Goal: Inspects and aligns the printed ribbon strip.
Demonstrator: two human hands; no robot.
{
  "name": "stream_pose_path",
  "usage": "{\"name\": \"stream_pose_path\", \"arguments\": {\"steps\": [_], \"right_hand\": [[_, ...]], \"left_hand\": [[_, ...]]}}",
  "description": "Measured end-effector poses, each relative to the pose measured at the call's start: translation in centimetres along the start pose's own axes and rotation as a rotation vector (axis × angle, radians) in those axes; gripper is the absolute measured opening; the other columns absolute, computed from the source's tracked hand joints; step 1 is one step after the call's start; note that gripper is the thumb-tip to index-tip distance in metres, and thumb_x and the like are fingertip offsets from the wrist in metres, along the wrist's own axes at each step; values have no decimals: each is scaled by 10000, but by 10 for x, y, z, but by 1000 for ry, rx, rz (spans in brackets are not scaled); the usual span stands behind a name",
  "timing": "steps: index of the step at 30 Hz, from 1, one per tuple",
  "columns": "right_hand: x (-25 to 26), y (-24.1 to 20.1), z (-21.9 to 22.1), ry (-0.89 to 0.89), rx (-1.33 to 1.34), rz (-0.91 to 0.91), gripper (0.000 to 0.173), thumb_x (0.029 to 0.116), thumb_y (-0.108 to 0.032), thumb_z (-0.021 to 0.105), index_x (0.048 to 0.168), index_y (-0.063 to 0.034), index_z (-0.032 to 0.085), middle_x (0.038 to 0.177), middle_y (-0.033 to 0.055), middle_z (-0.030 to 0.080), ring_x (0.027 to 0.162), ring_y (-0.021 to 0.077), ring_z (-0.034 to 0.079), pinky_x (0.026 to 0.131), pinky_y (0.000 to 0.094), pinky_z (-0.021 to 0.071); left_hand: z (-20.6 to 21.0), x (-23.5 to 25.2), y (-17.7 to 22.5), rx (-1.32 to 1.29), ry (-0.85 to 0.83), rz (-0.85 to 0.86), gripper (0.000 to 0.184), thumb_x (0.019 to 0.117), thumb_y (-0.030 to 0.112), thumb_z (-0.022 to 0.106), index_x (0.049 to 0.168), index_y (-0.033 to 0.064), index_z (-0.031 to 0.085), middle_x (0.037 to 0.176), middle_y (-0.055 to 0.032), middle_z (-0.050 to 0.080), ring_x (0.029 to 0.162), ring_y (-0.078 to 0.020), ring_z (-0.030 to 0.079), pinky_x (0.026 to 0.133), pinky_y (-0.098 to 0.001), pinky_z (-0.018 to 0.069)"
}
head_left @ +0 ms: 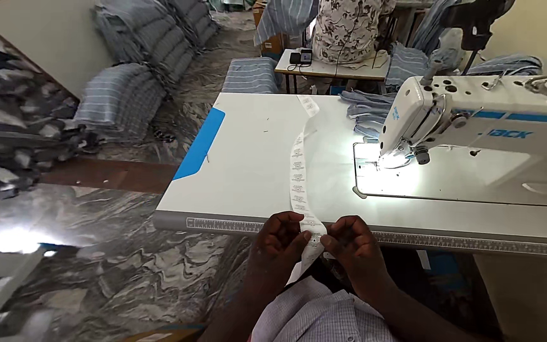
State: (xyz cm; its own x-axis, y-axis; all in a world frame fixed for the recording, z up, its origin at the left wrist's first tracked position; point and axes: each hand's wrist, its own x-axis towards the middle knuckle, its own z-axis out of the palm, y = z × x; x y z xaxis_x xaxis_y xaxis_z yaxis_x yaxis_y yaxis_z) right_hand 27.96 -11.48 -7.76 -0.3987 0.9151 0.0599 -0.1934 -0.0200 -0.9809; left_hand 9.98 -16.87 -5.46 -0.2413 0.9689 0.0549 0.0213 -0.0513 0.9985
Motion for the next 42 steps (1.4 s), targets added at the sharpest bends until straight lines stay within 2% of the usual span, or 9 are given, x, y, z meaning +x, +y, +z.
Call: {"name": "stream_pose_path", "arguments": {"steps": [2,6,9,20,25,32,36,39,42], "right_hand": [[1,-4,0,-1,-61,-27,189,927,-113,743,1079,-103,631,902,74,665,736,156,649,653,285,584],[2,-11,2,-17,-116,-10,211,950,-140,727,1159,-113,722,903,49,688,725,134,640,641,259,567],[1,-8,2,-13,-179,-47,180,945,-120,732,1124,-117,754,941,28,709,733,138,660,644,267,588],[2,-3,5,28,-336,-250,165,923,-94,751,1088,-104,768,982,4,715,777,104,690,669,248,625],[2,-2,5,30,-374,-287,157,922,-83,748,1078,-97,766,984,4,714,792,96,698,682,245,634],[3,2,6,27,-463,-371,100,917,-89,745,1009,-113,776,972,-18,722,829,79,700,720,249,633],[0,2,9,45,-512,-391,88,903,-72,739,979,-108,765,932,-25,706,797,57,681,687,217,612],[0,0,8,88,-527,-403,85,906,-73,733,983,-102,756,936,-18,701,784,50,672,671,205,603],[9,-4,-4,122,-473,-380,92,912,-85,741,1001,-103,753,951,-10,706,779,71,690,674,231,627]], "left_hand": [[-1,-2,1,21,-30,31,342,935,60,716,1260,131,637,974,-113,698,771,-218,691,679,-332,619],[-4,-5,3,100,-72,60,320,943,79,716,1257,124,669,946,-89,704,747,-189,678,663,-300,604],[-4,-8,3,165,-78,77,273,956,91,702,1228,115,705,934,-63,719,718,-165,673,635,-277,593],[-2,-12,1,244,18,146,228,937,96,736,1163,121,748,964,-19,731,705,-139,680,626,-260,609],[-3,-11,-4,302,13,252,220,938,115,732,1157,110,741,1004,-6,716,777,-129,699,674,-262,632],[-1,-4,-9,562,68,448,97,874,173,701,964,152,733,896,77,678,749,-19,645,627,-203,577],[0,1,-8,741,56,554,71,860,204,684,893,144,703,875,60,664,761,-11,622,637,-195,547],[-13,2,-8,769,72,534,97,842,195,698,904,123,714,882,36,685,777,-44,658,669,-245,589],[-47,-2,-24,653,112,306,164,876,261,686,979,134,700,908,34,708,797,-97,695,701,-333,619]]}}
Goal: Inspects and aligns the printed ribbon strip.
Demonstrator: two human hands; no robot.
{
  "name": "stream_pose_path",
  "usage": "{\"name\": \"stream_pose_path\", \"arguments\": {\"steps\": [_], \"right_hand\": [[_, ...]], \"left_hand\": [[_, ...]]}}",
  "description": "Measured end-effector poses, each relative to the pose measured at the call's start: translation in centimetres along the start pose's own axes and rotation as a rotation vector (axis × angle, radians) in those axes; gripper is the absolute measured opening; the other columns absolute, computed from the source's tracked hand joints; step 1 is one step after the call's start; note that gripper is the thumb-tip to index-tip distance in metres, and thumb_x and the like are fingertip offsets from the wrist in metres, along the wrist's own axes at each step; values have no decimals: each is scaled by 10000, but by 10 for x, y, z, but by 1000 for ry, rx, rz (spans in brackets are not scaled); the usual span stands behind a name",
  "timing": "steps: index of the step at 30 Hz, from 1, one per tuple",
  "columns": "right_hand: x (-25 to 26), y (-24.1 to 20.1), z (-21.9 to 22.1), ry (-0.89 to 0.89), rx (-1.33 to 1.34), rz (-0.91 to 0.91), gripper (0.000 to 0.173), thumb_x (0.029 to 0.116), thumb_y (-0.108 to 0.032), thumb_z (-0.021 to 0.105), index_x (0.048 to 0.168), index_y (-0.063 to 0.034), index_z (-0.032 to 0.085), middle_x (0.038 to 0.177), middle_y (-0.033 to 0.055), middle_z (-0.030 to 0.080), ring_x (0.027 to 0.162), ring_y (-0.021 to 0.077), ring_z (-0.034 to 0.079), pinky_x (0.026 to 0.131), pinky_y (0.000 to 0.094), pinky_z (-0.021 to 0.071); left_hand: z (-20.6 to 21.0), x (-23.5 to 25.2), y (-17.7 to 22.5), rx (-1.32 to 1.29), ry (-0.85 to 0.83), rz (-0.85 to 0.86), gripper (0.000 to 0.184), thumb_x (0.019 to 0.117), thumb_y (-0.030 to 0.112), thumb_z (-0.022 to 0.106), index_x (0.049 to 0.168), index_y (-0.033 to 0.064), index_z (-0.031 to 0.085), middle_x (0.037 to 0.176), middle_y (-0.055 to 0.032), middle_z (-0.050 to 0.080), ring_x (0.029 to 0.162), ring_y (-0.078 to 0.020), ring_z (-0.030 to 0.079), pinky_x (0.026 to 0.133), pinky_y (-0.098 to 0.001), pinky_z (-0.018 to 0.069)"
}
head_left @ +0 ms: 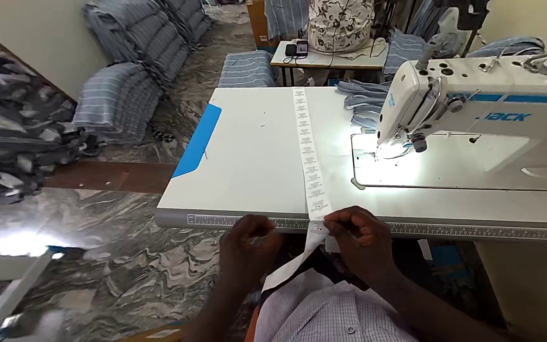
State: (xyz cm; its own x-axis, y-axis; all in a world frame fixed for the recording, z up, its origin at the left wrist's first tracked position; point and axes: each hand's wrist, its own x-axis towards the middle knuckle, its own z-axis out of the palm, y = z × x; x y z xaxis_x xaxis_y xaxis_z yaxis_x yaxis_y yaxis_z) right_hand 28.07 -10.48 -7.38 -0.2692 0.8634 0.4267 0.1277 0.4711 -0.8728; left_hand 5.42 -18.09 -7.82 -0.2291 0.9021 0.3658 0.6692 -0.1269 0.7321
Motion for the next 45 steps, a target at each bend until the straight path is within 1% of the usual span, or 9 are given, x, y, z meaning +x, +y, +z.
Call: {"name": "stream_pose_path", "arguments": {"steps": [4,10,15,20,26,32,35,40,45], "right_hand": [[19,-4,-6,-105,184,191,104,940,-103,735,1043,-91,746,909,27,720,682,143,684,592,277,619],[146,6,14,-248,231,491,143,966,-121,698,1054,-12,725,885,81,720,705,153,687,692,337,611],[283,28,15,108,319,236,664,950,-187,705,1536,-82,411,1493,214,482,1329,323,536,1036,526,518],[134,-27,29,40,217,-128,573,1039,-344,582,1524,-111,385,1442,64,538,1207,173,616,938,387,588],[1,-8,32,-536,978,503,356,962,-236,718,1264,-60,647,999,116,744,892,227,739,875,449,616],[-10,2,-38,-288,794,580,233,966,-252,719,1066,-43,697,812,122,711,661,189,704,689,381,634],[-10,1,-48,-201,622,580,219,968,-213,714,1078,-27,678,818,102,689,607,151,655,589,328,605],[0,-6,-54,-282,680,489,202,968,-141,692,1166,-104,675,921,94,718,761,166,709,739,360,626],[-4,-3,-65,-269,672,644,185,968,-204,706,1060,-43,698,826,105,708,668,162,696,665,343,625]], "left_hand": [[10,-43,-31,-211,-411,-164,634,893,554,730,1368,151,616,1225,13,706,1125,-133,678,984,-415,585],[6,-101,-76,-136,-398,-477,265,944,298,720,1092,79,742,963,-32,771,888,-130,741,861,-401,622],[-10,-113,-86,-248,-405,-559,206,979,232,687,1082,60,733,910,-45,768,809,-151,743,774,-372,635],[-25,-20,15,-637,-151,-452,193,969,186,692,1087,34,707,864,-78,737,727,-164,709,663,-333,618],[4,139,70,-611,-50,-154,185,987,193,670,1090,40,684,854,-40,710,709,-123,678,641,-323,602],[-23,291,32,-28,-75,-145,382,1009,326,633,1192,-9,632,1035,-173,701,860,-264,727,747,-464,628],[-20,257,55,524,-247,-30,654,946,496,687,1309,-41,599,1248,-325,613,1092,-514,634,894,-719,487],[29,133,113,165,-795,469,490,1002,442,617,1455,262,562,1218,-5,681,999,-148,685,846,-438,592],[10,217,70,402,-559,466,205,1028,262,601,1034,114,742,1034,-96,712,897,-274,702,792,-555,572]]}}
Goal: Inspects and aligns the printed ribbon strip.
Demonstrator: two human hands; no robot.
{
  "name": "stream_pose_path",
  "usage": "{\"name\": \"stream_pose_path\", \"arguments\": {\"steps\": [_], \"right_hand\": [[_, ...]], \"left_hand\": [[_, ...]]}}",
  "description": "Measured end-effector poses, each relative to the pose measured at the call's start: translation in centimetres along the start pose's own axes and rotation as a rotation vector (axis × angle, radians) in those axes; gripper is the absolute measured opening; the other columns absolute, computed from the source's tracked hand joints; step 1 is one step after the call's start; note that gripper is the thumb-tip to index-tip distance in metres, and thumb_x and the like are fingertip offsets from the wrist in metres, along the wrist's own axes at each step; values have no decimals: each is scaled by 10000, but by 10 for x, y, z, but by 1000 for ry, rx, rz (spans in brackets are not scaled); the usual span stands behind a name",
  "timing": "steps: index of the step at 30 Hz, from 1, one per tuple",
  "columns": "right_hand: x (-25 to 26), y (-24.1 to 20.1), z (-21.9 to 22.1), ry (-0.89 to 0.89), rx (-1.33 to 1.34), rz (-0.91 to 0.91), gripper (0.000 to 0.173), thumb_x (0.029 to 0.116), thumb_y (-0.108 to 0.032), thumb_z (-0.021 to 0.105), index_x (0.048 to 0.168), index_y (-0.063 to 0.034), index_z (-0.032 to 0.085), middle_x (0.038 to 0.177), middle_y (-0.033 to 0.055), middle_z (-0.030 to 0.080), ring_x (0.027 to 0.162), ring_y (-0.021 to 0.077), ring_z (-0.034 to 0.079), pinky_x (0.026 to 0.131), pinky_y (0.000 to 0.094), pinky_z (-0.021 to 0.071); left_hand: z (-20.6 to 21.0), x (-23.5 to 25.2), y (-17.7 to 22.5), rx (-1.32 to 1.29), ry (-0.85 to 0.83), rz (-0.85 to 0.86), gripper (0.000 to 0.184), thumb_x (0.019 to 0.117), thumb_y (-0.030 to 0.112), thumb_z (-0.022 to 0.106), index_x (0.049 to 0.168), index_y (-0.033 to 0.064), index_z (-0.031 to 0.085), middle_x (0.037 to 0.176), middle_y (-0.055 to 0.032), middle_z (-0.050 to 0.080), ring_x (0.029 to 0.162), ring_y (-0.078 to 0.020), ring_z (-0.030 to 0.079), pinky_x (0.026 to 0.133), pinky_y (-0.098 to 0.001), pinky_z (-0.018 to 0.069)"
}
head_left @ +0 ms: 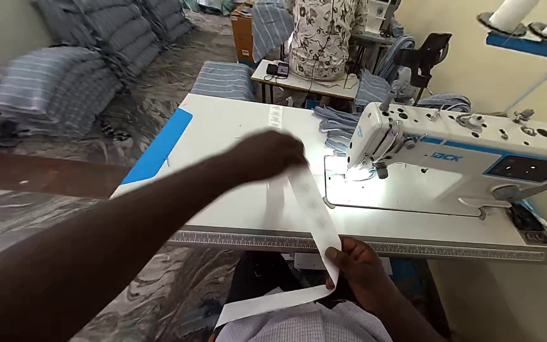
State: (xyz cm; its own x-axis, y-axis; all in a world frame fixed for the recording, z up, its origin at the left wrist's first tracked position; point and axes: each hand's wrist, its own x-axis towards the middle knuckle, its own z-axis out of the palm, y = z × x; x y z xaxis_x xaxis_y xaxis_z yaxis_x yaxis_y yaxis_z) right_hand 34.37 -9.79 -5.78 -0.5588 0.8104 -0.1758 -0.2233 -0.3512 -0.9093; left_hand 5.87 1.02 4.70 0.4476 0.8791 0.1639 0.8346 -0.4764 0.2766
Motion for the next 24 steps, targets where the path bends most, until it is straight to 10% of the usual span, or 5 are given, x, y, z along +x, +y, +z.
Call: {"name": "stream_pose_path", "arguments": {"steps": [4,11,15,19,24], "right_hand": [[-9,6,4,27,-43,13,217,958,-184,721,1098,-26,667,833,118,715,670,169,706,664,334,632],[-14,-1,6,29,-69,29,191,974,-186,692,1099,-47,656,811,99,694,645,158,686,650,327,621],[-16,7,9,77,-97,45,203,972,-208,701,1077,-39,664,766,110,688,612,154,674,621,307,610],[-16,5,12,52,-132,1,225,968,-190,702,1134,-45,655,815,108,697,646,167,680,636,319,612],[-20,8,9,152,-291,-16,232,996,-276,670,1112,-74,666,764,93,674,581,156,638,561,298,575]], "left_hand": [[4,-3,0,252,164,-72,366,1034,308,575,1341,123,649,1527,-179,473,1032,-431,677,754,-631,563],[40,-25,44,-94,-197,118,218,1019,337,609,1057,193,768,1001,-25,714,909,-214,695,788,-522,577],[3,-10,-6,259,90,-108,314,999,198,644,1275,51,666,1417,-233,532,914,-482,672,713,-679,541],[47,-39,76,-198,-118,131,426,1013,438,604,1397,255,614,1344,30,641,1148,-144,659,943,-457,576],[47,-19,26,-65,-85,104,208,1016,307,611,996,159,757,975,-50,684,891,-245,688,743,-546,575]]}}
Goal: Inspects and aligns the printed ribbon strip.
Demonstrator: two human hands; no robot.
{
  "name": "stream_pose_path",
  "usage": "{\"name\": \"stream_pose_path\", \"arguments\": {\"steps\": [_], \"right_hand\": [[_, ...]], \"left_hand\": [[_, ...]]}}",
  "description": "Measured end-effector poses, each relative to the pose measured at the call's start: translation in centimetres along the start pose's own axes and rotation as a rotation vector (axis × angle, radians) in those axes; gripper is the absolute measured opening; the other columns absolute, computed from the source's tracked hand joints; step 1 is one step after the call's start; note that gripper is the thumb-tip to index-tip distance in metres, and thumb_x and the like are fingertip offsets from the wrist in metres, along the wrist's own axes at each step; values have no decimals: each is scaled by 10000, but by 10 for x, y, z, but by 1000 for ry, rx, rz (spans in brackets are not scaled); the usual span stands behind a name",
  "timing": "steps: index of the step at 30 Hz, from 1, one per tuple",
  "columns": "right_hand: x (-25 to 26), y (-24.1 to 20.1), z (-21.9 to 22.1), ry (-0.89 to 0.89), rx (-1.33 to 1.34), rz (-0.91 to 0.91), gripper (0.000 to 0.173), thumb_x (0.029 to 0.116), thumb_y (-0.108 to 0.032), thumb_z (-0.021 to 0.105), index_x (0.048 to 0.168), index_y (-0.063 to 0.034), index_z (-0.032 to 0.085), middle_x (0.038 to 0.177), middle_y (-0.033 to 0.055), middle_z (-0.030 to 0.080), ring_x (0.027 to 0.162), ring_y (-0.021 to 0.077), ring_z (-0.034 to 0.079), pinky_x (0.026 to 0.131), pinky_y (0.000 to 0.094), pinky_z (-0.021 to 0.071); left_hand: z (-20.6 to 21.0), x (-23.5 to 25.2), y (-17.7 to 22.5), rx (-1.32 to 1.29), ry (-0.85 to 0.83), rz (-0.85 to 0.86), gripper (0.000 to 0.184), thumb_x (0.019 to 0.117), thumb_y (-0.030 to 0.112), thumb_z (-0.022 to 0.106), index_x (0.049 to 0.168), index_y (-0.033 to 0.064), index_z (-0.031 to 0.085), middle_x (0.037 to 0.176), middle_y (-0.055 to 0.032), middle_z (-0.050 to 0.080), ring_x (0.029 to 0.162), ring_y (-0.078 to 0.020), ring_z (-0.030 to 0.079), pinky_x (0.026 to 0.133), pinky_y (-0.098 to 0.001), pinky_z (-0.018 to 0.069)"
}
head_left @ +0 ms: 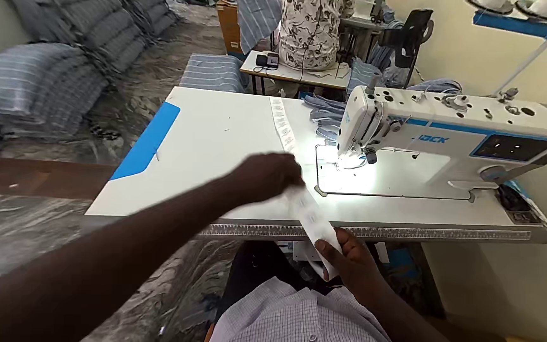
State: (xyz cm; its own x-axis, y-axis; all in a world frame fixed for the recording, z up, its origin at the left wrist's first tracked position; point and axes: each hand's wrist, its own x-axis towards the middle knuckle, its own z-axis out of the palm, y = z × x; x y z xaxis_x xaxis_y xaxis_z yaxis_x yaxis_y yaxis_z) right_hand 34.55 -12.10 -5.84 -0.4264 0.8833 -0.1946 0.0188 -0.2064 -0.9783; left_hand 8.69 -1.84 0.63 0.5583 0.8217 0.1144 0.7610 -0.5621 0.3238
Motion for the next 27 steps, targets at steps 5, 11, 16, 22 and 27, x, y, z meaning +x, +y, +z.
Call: {"name": "stream_pose_path", "arguments": {"steps": [5,11,16,22,27], "right_hand": [[-4,12,2,61,-59,0,231,1007,-289,655,1098,-77,661,761,101,668,569,180,634,540,317,568],[-13,33,0,35,-59,49,259,1017,-315,638,1139,-88,669,782,107,666,597,190,637,559,330,575],[-11,31,-1,53,-22,24,249,1033,-308,614,1160,-105,683,816,94,672,612,171,626,558,313,559],[-7,12,6,-105,185,17,235,1063,-229,552,1225,-85,641,953,117,701,750,184,695,684,334,616],[-15,19,19,-180,91,-4,251,1072,-231,544,1235,-61,630,990,138,721,830,236,731,741,388,638]], "left_hand": [[-28,6,-64,339,107,-262,279,1039,329,584,978,95,723,999,-156,638,828,-388,673,653,-620,533],[-31,3,-97,429,252,-572,346,1067,271,508,1109,-32,668,1249,-338,564,898,-572,641,715,-736,497],[-21,-21,-28,100,328,-463,473,1021,369,594,1394,79,568,1416,-269,489,1093,-498,612,850,-692,521],[95,-101,103,-1176,157,-571,457,1059,486,461,1130,111,714,946,-66,736,783,-174,712,723,-354,619],[107,-84,102,-1138,602,-584,250,1034,276,610,1052,70,751,979,-72,747,832,-175,726,746,-362,630]]}}
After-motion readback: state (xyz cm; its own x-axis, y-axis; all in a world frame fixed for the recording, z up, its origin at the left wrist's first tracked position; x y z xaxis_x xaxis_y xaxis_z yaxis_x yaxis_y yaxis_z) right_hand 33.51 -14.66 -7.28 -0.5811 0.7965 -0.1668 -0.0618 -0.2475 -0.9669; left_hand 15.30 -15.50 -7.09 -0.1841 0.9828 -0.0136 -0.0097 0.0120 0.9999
